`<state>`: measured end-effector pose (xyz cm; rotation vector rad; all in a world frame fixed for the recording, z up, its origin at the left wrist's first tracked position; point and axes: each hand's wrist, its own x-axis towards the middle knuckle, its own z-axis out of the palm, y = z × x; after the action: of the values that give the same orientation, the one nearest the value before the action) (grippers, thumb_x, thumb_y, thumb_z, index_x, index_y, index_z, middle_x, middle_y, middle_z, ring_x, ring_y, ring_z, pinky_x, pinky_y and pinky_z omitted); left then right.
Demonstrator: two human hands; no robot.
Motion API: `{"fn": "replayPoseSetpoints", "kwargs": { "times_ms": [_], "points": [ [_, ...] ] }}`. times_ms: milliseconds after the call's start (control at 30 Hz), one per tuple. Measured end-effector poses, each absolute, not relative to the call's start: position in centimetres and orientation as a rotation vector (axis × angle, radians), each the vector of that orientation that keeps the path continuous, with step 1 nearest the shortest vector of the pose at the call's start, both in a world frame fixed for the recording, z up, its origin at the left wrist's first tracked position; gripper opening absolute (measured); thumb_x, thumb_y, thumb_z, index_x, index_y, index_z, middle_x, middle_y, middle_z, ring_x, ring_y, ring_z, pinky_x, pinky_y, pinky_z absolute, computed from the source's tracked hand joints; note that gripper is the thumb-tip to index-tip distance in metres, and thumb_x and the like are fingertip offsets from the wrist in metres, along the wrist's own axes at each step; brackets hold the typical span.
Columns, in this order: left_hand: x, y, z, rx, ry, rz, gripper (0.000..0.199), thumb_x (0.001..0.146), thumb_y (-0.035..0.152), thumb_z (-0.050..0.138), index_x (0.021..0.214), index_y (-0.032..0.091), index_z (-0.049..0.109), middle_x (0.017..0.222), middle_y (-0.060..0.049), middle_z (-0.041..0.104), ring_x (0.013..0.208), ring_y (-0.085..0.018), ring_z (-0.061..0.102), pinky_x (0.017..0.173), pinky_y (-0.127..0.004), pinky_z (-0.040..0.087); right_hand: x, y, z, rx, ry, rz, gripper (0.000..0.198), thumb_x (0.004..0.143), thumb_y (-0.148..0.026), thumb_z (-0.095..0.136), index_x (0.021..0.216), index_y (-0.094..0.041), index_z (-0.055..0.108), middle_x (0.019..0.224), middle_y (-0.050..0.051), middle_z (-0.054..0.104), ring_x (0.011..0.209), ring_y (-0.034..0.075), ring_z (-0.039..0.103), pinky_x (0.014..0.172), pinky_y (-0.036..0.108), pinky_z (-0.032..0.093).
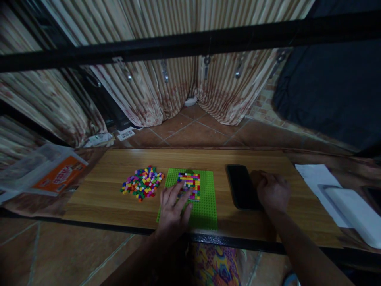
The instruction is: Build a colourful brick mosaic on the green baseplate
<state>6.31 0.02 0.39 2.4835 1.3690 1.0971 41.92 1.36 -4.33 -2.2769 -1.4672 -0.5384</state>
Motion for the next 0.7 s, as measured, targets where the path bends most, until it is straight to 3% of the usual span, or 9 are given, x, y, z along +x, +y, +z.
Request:
{"fn": "replayPoseSetpoints", "kwargs": {
  "times_ms": [133,700],
  "points": [
    [6.4,-0.5,-0.4,2.536,1.451,1.044,0.044,0.085,0.024,0.056,0.129,0.029,0.055,0.140,-0.009,0.050,0.125,-0.029,0.045,0.108,-0.056,0.025,41.9,1.3,-4.3,-2.276,-1.499,-0.543,0.036,0.085,-0.025,0.038,0.098,-0.011,0.069,0.090,0.015,0.065,0.089,0.025,0.052,0.080,0.035,0.038],
    [7.0,-0.9,-1.2,2.608,1.597,0.918,0.042,0.088,0.021,0.050,0.128,0.030,0.055,0.141,-0.008,0.051,0.128,-0.028,0.046,0.112,-0.058,0.015,42.5,1.3,-4.7,-2.273,-1.510,-0.608,0.040,0.084,-0.029,0.036,0.098,-0.012,0.070,0.086,0.014,0.065,0.085,0.026,0.056,0.076,0.036,0.040]
  ]
}}
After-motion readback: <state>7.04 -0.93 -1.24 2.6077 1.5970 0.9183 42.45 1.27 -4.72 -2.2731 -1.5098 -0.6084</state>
